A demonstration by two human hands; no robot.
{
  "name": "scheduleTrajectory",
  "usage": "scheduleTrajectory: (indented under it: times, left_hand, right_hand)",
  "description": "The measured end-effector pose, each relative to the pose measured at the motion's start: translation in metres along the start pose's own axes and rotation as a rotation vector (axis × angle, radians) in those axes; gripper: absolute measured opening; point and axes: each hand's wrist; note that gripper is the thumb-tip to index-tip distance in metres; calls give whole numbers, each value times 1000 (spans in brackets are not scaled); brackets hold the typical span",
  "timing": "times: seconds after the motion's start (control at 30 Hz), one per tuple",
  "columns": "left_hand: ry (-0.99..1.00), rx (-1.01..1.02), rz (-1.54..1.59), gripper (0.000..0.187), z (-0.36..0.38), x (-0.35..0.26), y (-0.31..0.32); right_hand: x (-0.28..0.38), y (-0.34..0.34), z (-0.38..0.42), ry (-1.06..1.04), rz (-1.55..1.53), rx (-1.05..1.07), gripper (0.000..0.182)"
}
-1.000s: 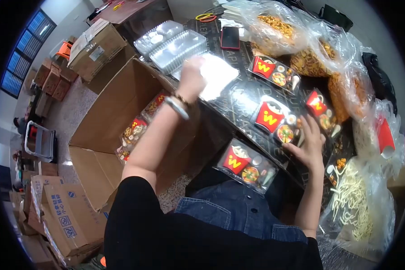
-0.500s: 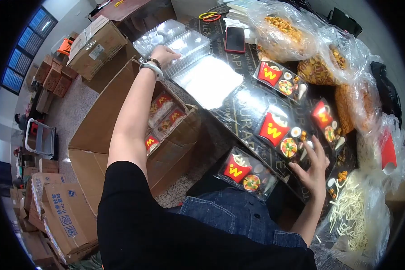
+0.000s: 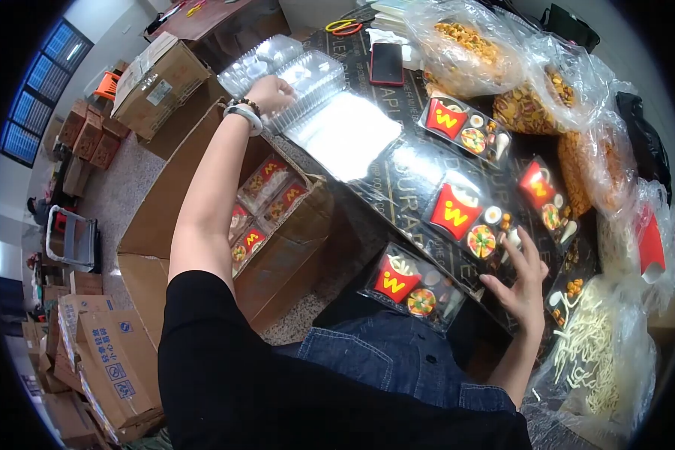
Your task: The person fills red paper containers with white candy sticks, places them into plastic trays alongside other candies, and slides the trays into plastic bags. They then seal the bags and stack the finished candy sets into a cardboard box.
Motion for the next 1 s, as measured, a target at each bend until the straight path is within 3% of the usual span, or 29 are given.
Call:
scheduleTrajectory:
  times: [0.03,0.1,0.17,0.2,0.3,0.37,0.4,0.5,0.6,0.67,0.7,0.73,0.8,0.83,0.9,1.0]
  left_hand:
    - [12,39,-57,15,7,-7,1]
    - [96,-69,-180,19,6,-3,12]
    - [348,-204,-444,25,7,-5,16]
    - [271,-285,-510,27,9,-6,22]
    - [252,-550,-564,28,25,-12,20]
    - [436,-649,-362,35,51,-47,18]
    - [635,-656,-260,39,62,-69,17]
    - [917,-320,110,48,116,-156,36]
    - [1054,18,188,34,134,-204,92]
    - [1035,232,153,29,118,-218,137]
    - [1013,278,149,28,109,-221,157]
    - [989,324,144,27,101,-222,177]
    - [996,327,229,26,92,-222,199]
    - [1045,247,172,24,88,-221,203]
    - [1142,41,187,24,84,-210,214]
    - [814,-247,106,38,119,-193,202]
  right_hand:
    - [0,0,1,3,0,-1,70]
    - [0,0,2,-11,-2,-4,69]
    - [4,0,3,-15,-21,-12,69]
    - [5,-2,3,-24,-36,-17,68]
    - [-4,-9,11,-19,-61,-101,64]
    - [-17,-22,16,7,-116,-244,51]
    - [-21,-30,17,-11,-87,-353,44]
    - [-14,-57,16,84,-221,-622,33]
    - [-6,-70,10,-6,-197,-763,30]
    - [-3,-68,5,-33,-60,-531,47]
    - [1,-64,0,-46,78,-386,56]
    - [0,-49,-6,-55,172,-223,79]
    - [8,-25,-18,-101,171,-10,95]
    - [0,-10,-23,-115,213,94,107]
    - [-12,4,-34,-99,227,138,108]
    - [-20,14,-45,-100,198,172,111]
Point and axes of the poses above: each hand's wrist, its own z-axis away from the middle knuckle, its own y-axis out of the palm, x = y × z, and after that the axes turned 4 degrees about -y, right-handed
